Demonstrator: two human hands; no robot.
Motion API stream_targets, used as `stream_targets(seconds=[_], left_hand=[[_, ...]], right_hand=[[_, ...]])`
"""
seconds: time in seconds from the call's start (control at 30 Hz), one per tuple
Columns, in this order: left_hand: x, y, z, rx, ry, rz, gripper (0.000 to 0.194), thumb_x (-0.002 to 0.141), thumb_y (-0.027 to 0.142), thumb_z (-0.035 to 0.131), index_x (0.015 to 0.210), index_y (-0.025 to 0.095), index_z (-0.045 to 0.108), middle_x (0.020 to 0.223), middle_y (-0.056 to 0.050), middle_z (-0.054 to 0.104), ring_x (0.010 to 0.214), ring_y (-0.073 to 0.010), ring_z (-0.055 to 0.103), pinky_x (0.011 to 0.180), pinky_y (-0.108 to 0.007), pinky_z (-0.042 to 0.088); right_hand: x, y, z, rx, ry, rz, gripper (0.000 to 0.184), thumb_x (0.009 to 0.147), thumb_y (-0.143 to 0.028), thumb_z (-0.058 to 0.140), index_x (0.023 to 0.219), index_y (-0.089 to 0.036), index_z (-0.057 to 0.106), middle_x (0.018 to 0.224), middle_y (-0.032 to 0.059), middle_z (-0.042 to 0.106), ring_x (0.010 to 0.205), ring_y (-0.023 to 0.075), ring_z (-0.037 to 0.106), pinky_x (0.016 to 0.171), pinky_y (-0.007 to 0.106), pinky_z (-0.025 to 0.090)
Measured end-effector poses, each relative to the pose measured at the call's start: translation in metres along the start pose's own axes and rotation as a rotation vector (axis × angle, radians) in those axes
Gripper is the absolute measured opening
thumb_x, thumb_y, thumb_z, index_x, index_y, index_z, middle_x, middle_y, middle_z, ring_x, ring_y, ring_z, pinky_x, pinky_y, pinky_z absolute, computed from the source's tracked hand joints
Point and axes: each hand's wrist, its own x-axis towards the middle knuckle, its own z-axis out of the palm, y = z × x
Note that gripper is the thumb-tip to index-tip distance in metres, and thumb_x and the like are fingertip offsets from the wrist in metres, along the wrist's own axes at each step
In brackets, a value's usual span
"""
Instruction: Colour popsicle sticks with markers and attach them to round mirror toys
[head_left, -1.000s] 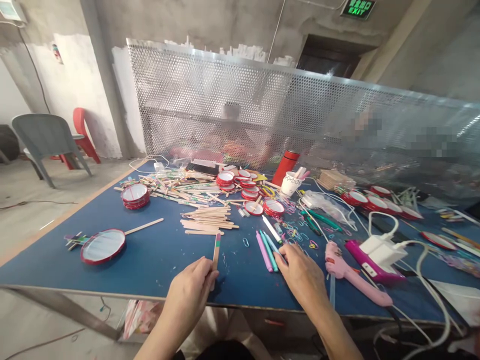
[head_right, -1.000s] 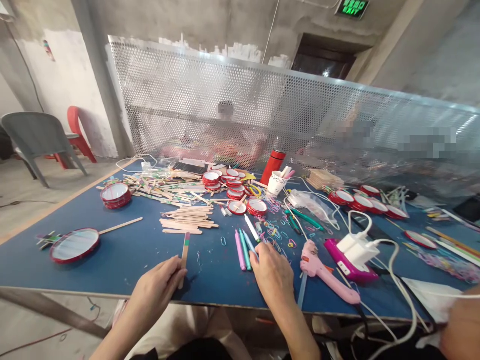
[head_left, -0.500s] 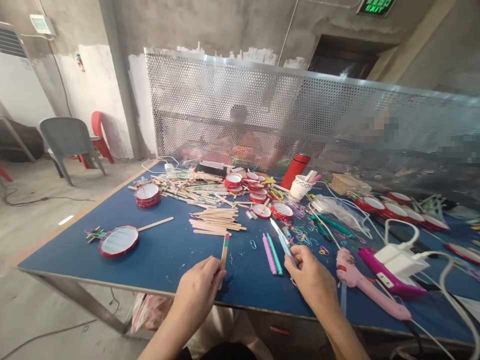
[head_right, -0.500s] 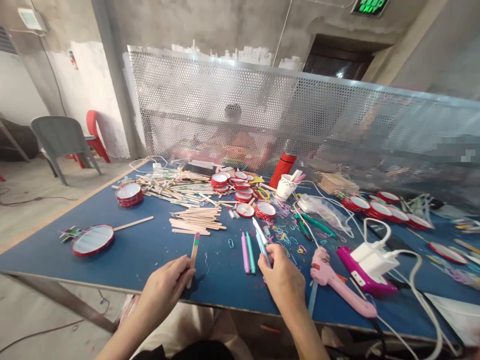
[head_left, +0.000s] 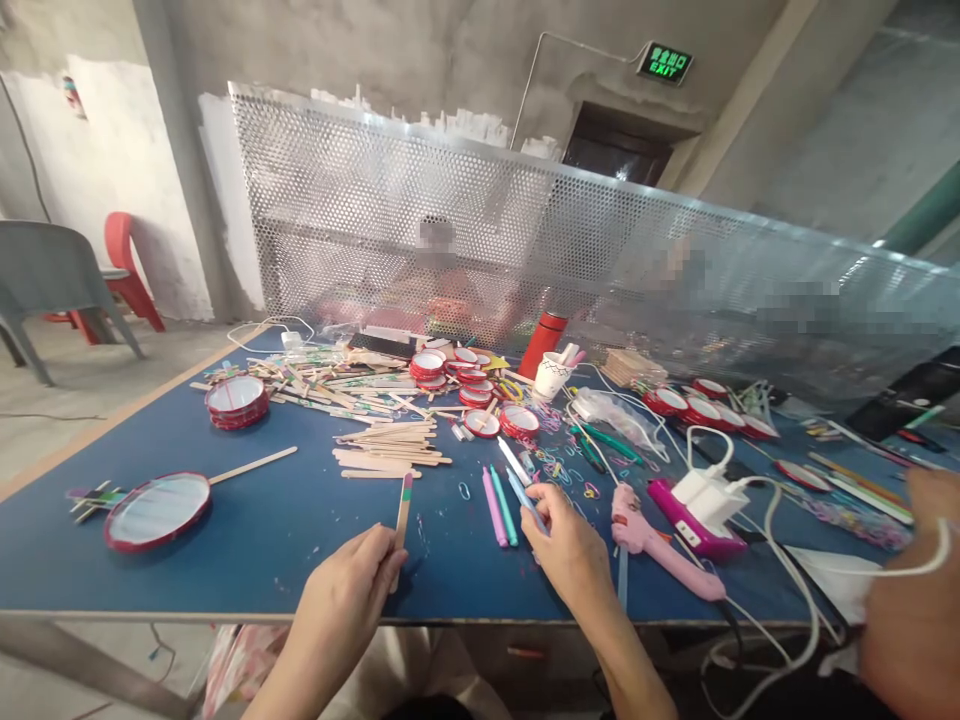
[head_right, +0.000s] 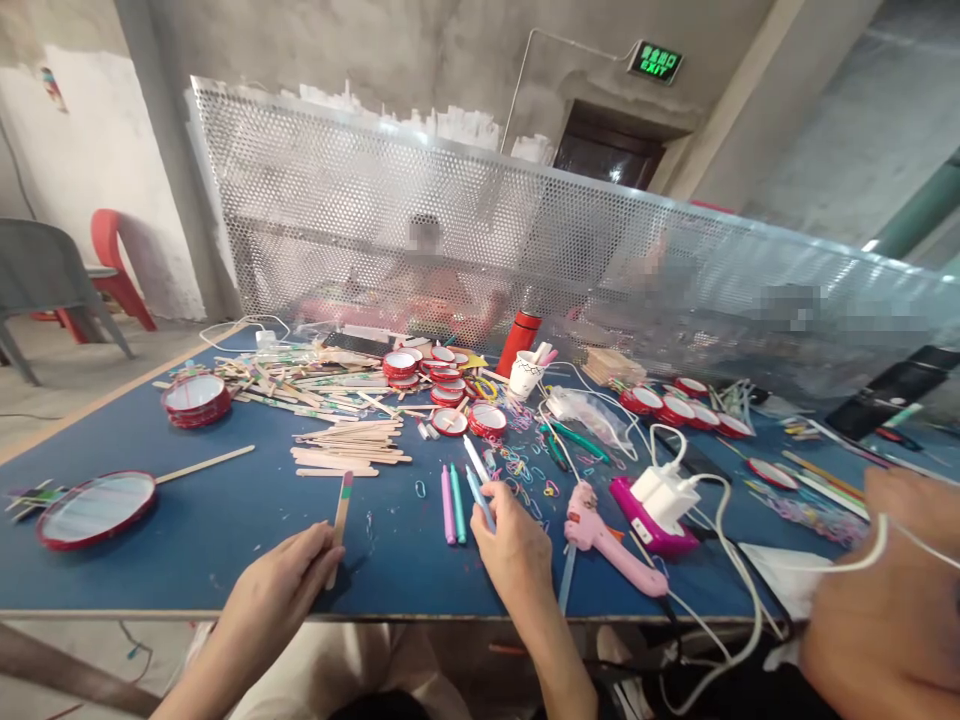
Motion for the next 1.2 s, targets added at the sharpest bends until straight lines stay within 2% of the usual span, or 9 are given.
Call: stream_targets(seconds=[0.17, 0.3, 0.5, 0.63, 0.73, 0.83, 0.93, 1.1, 1.2], left_hand=[[0.002, 0.002, -0.001, 0.031, 0.03, 0.021, 0.029, 0.103, 0.018, 0.039, 0.076, 0.026, 0.046, 0.062, 0.005, 0.064, 0.052, -0.0153, 0.067, 0.051, -0.022, 0.047], [0.004, 0.006, -0.004, 0.05, 0.04, 0.032, 0.03, 0.101, 0.015, 0.038, 0.074, 0.026, 0.045, 0.06, 0.004, 0.065, 0.05, -0.015, 0.067, 0.05, -0.021, 0.047], [0.004, 0.01, -0.009, 0.062, 0.046, 0.028, 0.031, 0.1, 0.015, 0.04, 0.072, 0.026, 0.046, 0.059, 0.004, 0.065, 0.049, -0.015, 0.067, 0.049, -0.021, 0.047], [0.002, 0.006, -0.005, 0.042, 0.038, 0.019, 0.03, 0.102, 0.017, 0.04, 0.074, 0.026, 0.046, 0.061, 0.005, 0.066, 0.05, -0.0148, 0.068, 0.05, -0.022, 0.047], [0.001, 0.002, -0.001, 0.025, 0.052, 0.036, 0.03, 0.104, 0.021, 0.04, 0.075, 0.027, 0.046, 0.061, 0.006, 0.065, 0.05, -0.0149, 0.068, 0.049, -0.022, 0.048], [0.001, -0.001, 0.001, 0.009, 0.079, 0.054, 0.03, 0.105, 0.023, 0.04, 0.076, 0.027, 0.047, 0.063, 0.006, 0.066, 0.053, -0.0153, 0.069, 0.05, -0.022, 0.049], [0.003, -0.002, 0.001, 0.001, 0.108, 0.07, 0.03, 0.105, 0.025, 0.04, 0.076, 0.027, 0.048, 0.061, 0.006, 0.067, 0.051, -0.015, 0.069, 0.049, -0.022, 0.048], [0.003, -0.002, 0.0, 0.007, 0.116, 0.074, 0.034, 0.107, 0.029, 0.037, 0.077, 0.027, 0.051, 0.064, 0.005, 0.07, 0.051, -0.0154, 0.071, 0.049, -0.022, 0.05], [0.002, -0.003, 0.001, -0.001, 0.079, 0.054, 0.034, 0.107, 0.03, 0.036, 0.077, 0.027, 0.052, 0.068, 0.004, 0.073, 0.056, -0.0162, 0.074, 0.051, -0.022, 0.052]], right_hand=[[-0.001, 0.004, 0.002, 0.01, 0.035, -0.063, 0.027, 0.088, -0.042, 0.05, 0.101, -0.022, 0.064, 0.078, 0.0031, 0.073, 0.072, 0.0234, 0.072, 0.063, 0.03, 0.042], [-0.003, 0.006, 0.003, 0.028, 0.058, -0.126, 0.036, 0.093, -0.052, 0.044, 0.098, -0.022, 0.064, 0.067, 0.0008, 0.068, 0.062, 0.0215, 0.068, 0.058, 0.029, 0.039], [-0.003, 0.008, 0.005, 0.01, 0.106, -0.181, 0.049, 0.096, -0.061, 0.037, 0.095, -0.021, 0.066, 0.064, 0.0006, 0.067, 0.054, 0.0193, 0.064, 0.054, 0.029, 0.037], [-0.004, 0.005, 0.005, 0.002, 0.164, -0.235, 0.052, 0.098, -0.06, 0.037, 0.086, -0.021, 0.069, 0.065, 0.0032, 0.069, 0.056, 0.0193, 0.065, 0.055, 0.029, 0.037], [-0.004, 0.002, 0.006, 0.087, 0.188, -0.268, 0.05, 0.1, -0.057, 0.039, 0.08, -0.023, 0.069, 0.071, 0.0043, 0.073, 0.06, 0.0182, 0.066, 0.057, 0.028, 0.039], [-0.002, 0.002, 0.005, 0.162, 0.241, -0.249, 0.052, 0.102, -0.056, 0.038, 0.077, -0.023, 0.068, 0.076, 0.0054, 0.075, 0.064, 0.0188, 0.068, 0.061, 0.028, 0.043], [-0.001, 0.006, 0.002, 0.187, 0.322, -0.204, 0.052, 0.103, -0.056, 0.036, 0.083, -0.021, 0.069, 0.08, 0.0075, 0.076, 0.07, 0.02, 0.07, 0.065, 0.029, 0.048], [-0.001, 0.011, -0.015, 0.301, 0.539, -0.103, 0.049, 0.102, -0.056, 0.041, 0.092, -0.018, 0.069, 0.088, 0.0108, 0.077, 0.076, 0.0208, 0.071, 0.073, 0.03, 0.053], [0.005, 0.011, -0.029, 0.221, 0.511, -0.078, 0.048, 0.104, -0.051, 0.037, 0.098, -0.016, 0.07, 0.093, 0.0132, 0.077, 0.082, 0.0222, 0.071, 0.076, 0.031, 0.054]])
